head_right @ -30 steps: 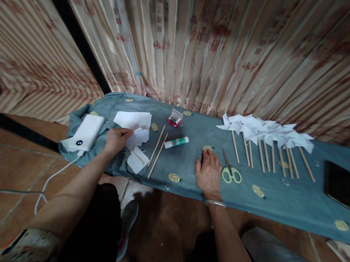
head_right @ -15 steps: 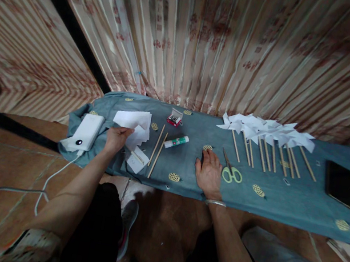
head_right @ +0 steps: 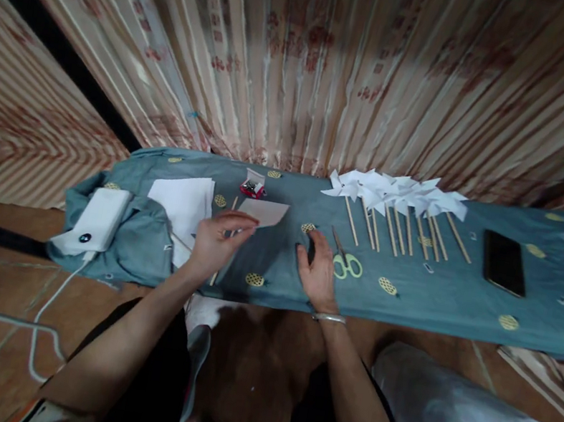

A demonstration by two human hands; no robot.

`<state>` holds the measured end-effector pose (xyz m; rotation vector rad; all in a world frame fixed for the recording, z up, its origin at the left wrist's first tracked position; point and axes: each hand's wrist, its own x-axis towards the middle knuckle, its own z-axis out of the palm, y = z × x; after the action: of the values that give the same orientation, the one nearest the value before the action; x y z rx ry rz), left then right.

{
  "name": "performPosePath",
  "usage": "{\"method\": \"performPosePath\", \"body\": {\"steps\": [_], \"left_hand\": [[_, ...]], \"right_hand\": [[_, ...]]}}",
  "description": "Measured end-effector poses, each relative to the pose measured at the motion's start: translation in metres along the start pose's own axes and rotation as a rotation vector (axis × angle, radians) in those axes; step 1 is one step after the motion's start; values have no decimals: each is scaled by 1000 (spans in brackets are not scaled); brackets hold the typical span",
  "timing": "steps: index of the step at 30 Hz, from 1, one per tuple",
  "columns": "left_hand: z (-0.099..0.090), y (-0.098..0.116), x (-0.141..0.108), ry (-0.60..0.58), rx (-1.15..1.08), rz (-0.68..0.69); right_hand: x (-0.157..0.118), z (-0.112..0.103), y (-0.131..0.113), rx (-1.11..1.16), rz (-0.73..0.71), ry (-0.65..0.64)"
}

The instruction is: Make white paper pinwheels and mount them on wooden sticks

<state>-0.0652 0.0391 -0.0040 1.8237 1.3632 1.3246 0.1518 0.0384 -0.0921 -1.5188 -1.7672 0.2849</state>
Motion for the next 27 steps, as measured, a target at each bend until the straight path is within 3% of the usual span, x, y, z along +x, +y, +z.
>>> {"method": "performPosePath", "body": {"steps": [2,5,8,12,19,27], "left_hand": [[25,1,-13,-149,-37,31],[50,-2,-32,-309,-65,16],[59,-1,-46,-409,-100,0],[59,5,-54,-482,-164,-74],[59,-2,-50,-463,-157,-171],[58,-20,-44,-392,-40,-210]], "right_hand": [[-8,-13,0,64,67,46],[-25,-35,-4,45,34,-27],[-41,-51,-10,30,-42,-137],[-50,-60,-15,87,-20,-254],[-36,-64,-8,260,124,-294],[-11,-38,-11,231,181,-199]]}}
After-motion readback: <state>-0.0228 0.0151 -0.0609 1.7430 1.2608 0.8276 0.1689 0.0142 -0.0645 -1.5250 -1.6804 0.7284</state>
